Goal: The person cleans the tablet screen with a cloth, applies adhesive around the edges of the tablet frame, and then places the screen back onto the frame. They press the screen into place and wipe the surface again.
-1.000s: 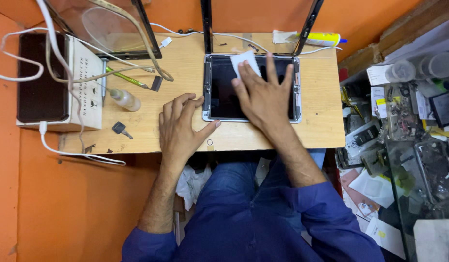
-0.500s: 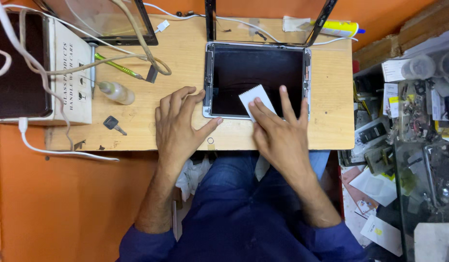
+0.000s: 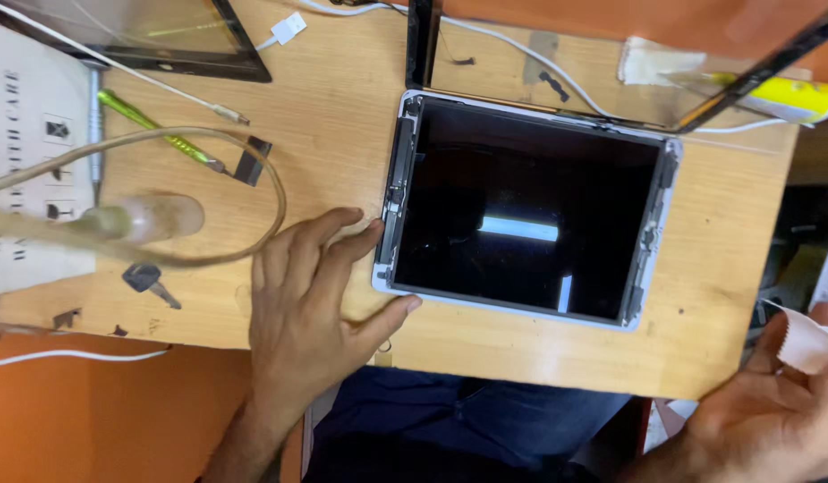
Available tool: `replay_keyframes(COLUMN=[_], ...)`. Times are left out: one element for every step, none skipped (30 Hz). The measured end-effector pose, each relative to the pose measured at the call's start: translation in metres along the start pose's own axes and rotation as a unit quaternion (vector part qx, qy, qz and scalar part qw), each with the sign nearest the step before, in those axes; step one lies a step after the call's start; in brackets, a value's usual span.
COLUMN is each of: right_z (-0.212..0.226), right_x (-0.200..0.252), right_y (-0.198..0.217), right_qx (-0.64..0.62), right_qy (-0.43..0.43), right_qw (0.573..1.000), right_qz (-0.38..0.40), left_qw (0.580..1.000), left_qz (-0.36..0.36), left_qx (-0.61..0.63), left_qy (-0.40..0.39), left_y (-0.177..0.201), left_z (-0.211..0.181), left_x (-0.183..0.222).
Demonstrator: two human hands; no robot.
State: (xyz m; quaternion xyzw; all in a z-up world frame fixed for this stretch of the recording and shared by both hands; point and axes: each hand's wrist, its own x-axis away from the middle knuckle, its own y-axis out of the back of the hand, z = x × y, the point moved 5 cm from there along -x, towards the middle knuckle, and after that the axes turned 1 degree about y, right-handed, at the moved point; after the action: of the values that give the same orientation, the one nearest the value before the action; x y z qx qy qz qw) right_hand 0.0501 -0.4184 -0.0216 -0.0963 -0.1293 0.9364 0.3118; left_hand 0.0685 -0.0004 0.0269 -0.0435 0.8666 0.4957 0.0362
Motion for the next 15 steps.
replay_keyframes(right_z=[-0.011,-0.022,-0.032,-0.044,-0.052,-0.063,-0.072,-0.078,-0.082,-0.083,-0.083,-0.084,-0.085,-0.088,-0.091], right_x=[-0.007,-0.012,-0.016,-0.020,-0.024,-0.025,-0.026,-0.024,-0.022,-0.020,-0.018,-0.017,-0.017,-0.019,-0.020], right_y=[0.006,0.011,0.016,0.019,0.023,0.025,0.028,0.033,0.037,0.041,0.046,0.048,0.050,0.050,0.049], right_qx=[0.015,0.030,0.051,0.071,0.089,0.103,0.115,0.124,0.133,0.143,0.153,0.159,0.164,0.164,0.165], right_qy=[-0.005,-0.011,-0.015,-0.020,-0.026,-0.032,-0.038,-0.043,-0.047,-0.053,-0.061,-0.066,-0.072,-0.074,-0.076], right_qw=[1.000,0.999,0.997,0.994,0.992,0.989,0.987,0.984,0.982,0.980,0.977,0.976,0.974,0.974,0.974], right_qz=[-0.024,-0.043,-0.063,-0.079,-0.090,-0.100,-0.108,-0.118,-0.126,-0.131,-0.135,-0.137,-0.136,-0.137,-0.136], left_qw=[1.000,1.000,1.000,1.000,1.000,1.000,0.999,0.998,0.999,0.999,0.999,0.999,0.999,0.999,0.999], left_qz=[0.003,0.004,0.009,0.011,0.013,0.015,0.017,0.020,0.024,0.027,0.030,0.031,0.033,0.030,0.030], left_qx=[-0.004,-0.009,-0.007,-0.004,-0.002,-0.004,-0.007,-0.008,-0.010,-0.013,-0.015,-0.009,-0.003,0.002,-0.006], left_qy=[0.002,0.003,0.006,0.008,0.010,0.026,0.042,0.054,0.044,0.039,0.033,0.034,0.034,0.032,0.021], left_y=[-0.001,-0.001,-0.001,-0.001,-0.002,-0.004,-0.005,-0.008,-0.011,-0.012,-0.012,-0.013,-0.012,-0.012,-0.012], left_z=[0.000,0.000,0.001,0.002,0.002,0.002,0.002,0.003,0.004,0.005,0.006,0.007,0.007,0.008,0.009], left_x=[-0.001,-0.002,-0.003,-0.005,-0.007,-0.007,-0.006,-0.007,-0.008,-0.007,-0.005,-0.005,-0.004,-0.005,-0.006])
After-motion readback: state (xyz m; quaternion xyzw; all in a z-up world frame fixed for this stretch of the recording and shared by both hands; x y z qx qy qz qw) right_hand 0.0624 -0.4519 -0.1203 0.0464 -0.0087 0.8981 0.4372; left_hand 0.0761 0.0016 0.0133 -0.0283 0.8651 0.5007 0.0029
